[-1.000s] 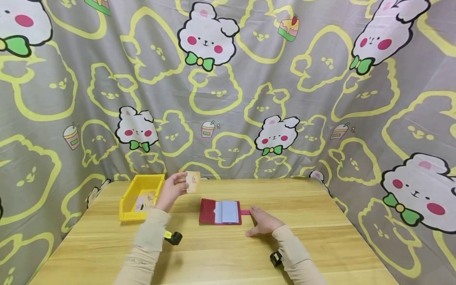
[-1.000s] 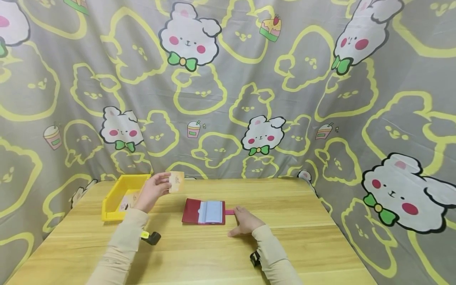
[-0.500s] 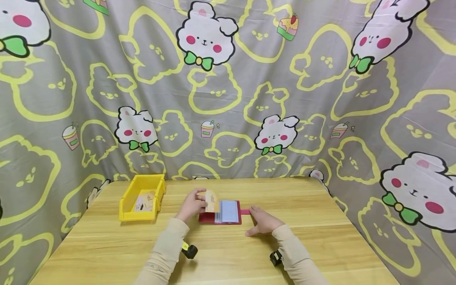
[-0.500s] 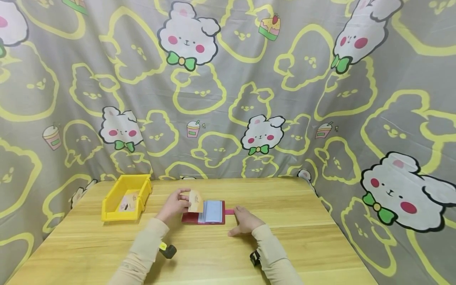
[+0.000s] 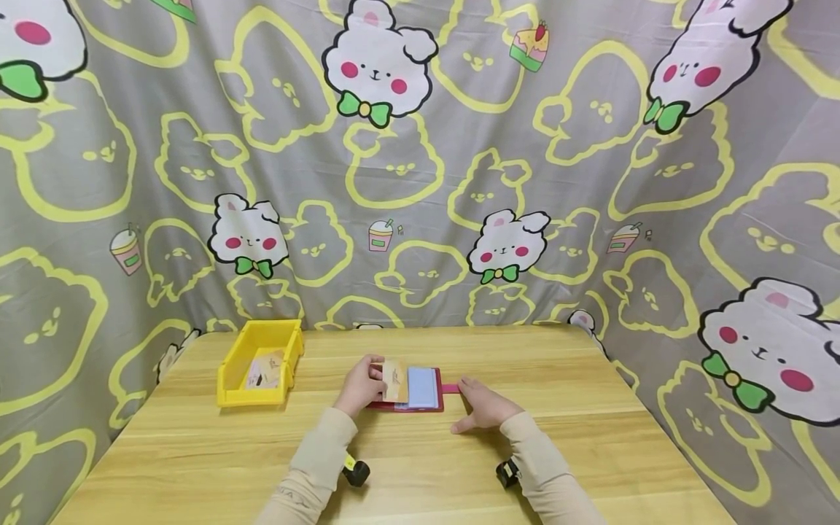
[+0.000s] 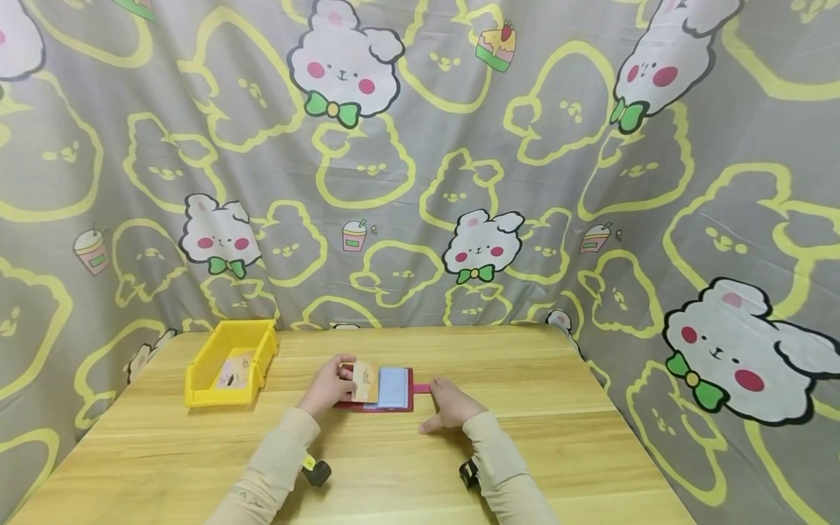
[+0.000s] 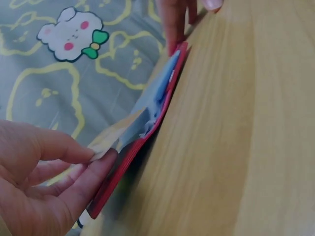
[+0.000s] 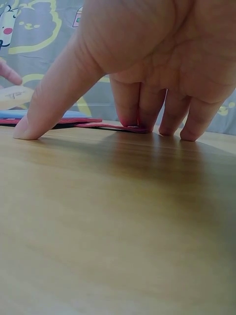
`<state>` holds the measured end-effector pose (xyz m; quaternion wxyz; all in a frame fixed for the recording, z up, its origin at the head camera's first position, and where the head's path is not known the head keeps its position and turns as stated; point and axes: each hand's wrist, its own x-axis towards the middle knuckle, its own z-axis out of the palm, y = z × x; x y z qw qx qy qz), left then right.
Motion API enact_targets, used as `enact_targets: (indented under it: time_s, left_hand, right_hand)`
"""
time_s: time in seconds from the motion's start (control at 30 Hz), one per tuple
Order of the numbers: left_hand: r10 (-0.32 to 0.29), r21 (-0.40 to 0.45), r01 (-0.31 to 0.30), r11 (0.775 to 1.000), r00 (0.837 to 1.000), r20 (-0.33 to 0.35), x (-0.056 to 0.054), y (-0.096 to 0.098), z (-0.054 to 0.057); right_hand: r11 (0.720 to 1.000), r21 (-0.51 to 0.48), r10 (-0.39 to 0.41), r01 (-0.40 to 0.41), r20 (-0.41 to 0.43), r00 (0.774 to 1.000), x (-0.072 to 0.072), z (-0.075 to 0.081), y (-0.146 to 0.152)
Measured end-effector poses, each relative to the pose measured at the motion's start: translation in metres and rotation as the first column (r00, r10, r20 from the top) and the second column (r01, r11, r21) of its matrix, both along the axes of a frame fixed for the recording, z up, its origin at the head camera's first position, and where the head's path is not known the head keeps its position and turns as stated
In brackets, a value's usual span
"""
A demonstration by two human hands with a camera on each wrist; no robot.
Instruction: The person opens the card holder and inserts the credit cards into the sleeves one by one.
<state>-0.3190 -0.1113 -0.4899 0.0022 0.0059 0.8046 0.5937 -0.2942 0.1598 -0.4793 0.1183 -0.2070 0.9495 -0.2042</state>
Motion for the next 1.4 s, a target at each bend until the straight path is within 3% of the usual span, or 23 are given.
enact_targets:
  time_s: [0.23, 0.87, 1.1, 1.4]
  left_hand:
    - [0.057, -0.088, -0.055, 0.995, 0.998, 0.023, 0.005, 0.003, 0.000]
    - [0.071, -0.117, -0.067, 0.991, 0.997, 0.026, 0.007, 0.015, -0.001]
    - [0.087, -0.112, -0.078, 0.991, 0.994, 0.073, 0.008, 0.016, 0.001]
    - [0.091, -0.115, -0.082, 0.990, 0.993, 0.077, 0.011, 0.019, 0.004]
  right_hand:
    - [1.000, -0.001, 0.000, 0.000, 0.009, 1.000, 0.000, 0.000, 0.000]
    - [1.000, -0.002, 0.003, -0.003, 0.004, 1.000, -0.001, -0.001, 0.001]
    - [1.000, 0.003, 0.001, -0.001, 0.005, 1.000, -0.001, -0.001, 0.001]
    - [1.000, -0.006, 0.000, 0.000, 0.004, 1.000, -0.001, 0.000, 0.001]
